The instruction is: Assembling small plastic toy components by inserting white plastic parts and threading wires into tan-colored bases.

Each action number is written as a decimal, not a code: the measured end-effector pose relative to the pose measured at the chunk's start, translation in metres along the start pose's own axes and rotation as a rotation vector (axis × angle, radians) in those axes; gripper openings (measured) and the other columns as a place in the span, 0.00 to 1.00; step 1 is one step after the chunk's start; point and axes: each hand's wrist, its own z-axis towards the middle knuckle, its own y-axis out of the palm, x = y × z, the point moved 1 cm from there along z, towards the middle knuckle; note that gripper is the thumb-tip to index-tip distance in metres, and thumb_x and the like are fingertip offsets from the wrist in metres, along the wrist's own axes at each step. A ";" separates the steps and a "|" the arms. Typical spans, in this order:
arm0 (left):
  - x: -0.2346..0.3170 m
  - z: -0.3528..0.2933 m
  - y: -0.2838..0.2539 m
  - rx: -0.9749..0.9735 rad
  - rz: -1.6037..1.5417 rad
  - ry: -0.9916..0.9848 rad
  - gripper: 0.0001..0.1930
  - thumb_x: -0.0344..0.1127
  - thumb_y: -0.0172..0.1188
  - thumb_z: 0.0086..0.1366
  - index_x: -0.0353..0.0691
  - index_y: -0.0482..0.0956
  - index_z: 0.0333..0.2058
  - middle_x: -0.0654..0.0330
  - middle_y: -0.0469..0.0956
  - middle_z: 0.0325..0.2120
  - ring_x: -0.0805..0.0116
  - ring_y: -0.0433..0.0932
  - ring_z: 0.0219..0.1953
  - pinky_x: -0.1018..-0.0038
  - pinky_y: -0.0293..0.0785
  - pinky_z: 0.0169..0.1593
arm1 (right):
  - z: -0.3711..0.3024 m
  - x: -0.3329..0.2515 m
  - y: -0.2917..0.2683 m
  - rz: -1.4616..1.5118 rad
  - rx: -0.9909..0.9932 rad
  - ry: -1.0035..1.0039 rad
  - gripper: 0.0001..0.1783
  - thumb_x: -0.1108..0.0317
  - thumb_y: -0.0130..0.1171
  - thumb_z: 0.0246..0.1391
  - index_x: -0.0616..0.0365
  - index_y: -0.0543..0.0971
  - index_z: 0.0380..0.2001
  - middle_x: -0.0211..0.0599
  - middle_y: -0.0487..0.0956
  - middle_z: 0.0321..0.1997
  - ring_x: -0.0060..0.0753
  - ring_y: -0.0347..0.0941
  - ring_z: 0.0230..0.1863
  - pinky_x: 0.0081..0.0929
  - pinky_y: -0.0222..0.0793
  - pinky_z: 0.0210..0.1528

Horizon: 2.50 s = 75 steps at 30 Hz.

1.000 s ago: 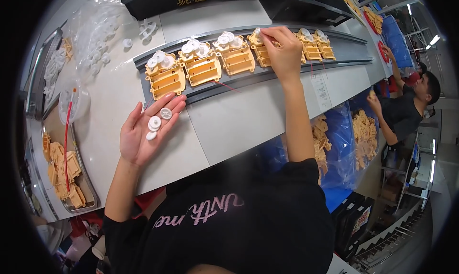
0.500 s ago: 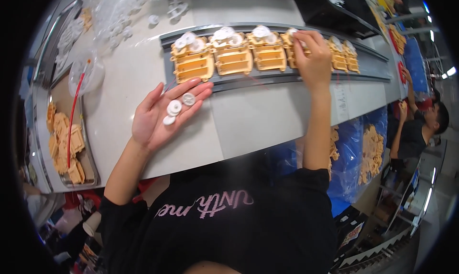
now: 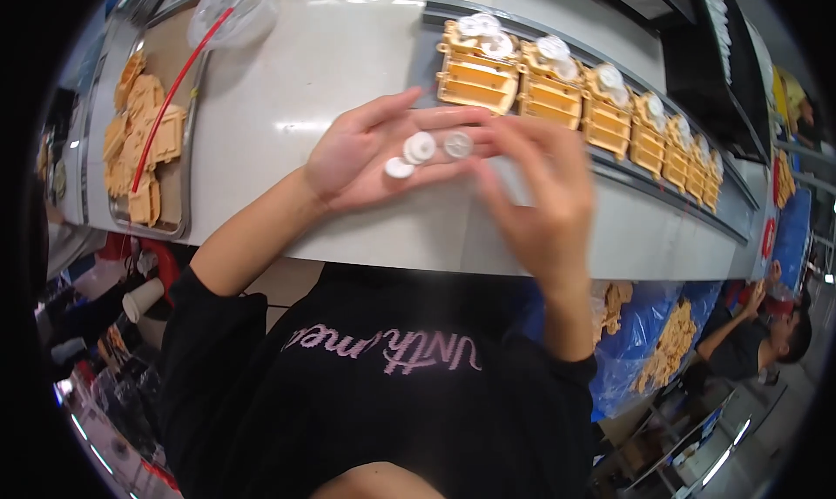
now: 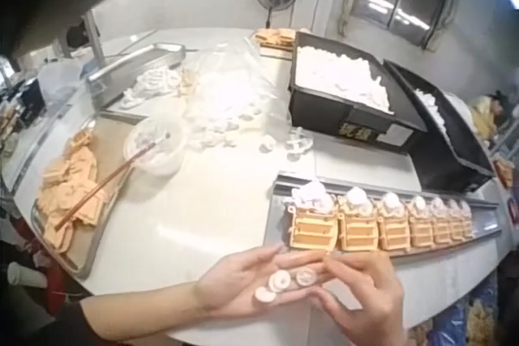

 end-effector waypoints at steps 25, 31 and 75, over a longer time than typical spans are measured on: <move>-0.011 0.004 0.006 0.092 0.012 -0.050 0.31 0.44 0.35 0.72 0.22 0.47 0.63 0.44 0.52 0.64 0.56 0.52 0.68 0.64 0.48 0.70 | -0.024 0.007 0.002 0.301 0.025 0.099 0.15 0.82 0.65 0.41 0.61 0.79 0.36 0.39 0.78 0.42 0.36 0.77 0.39 0.28 0.75 0.40; -0.015 0.000 0.010 0.083 0.001 -0.106 0.32 0.44 0.36 0.71 0.25 0.44 0.64 0.43 0.49 0.65 0.55 0.49 0.69 0.63 0.46 0.71 | -0.024 0.020 -0.012 0.108 -0.042 -0.087 0.19 0.82 0.66 0.36 0.61 0.79 0.38 0.40 0.79 0.40 0.37 0.77 0.37 0.27 0.75 0.34; -0.006 -0.001 0.007 0.050 -0.070 -0.054 0.33 0.46 0.37 0.72 0.24 0.45 0.64 0.38 0.48 0.65 0.51 0.49 0.68 0.63 0.49 0.70 | -0.041 0.198 -0.096 -0.497 0.190 0.286 0.09 0.74 0.57 0.55 0.59 0.81 0.39 0.38 0.81 0.41 0.34 0.78 0.43 0.26 0.72 0.47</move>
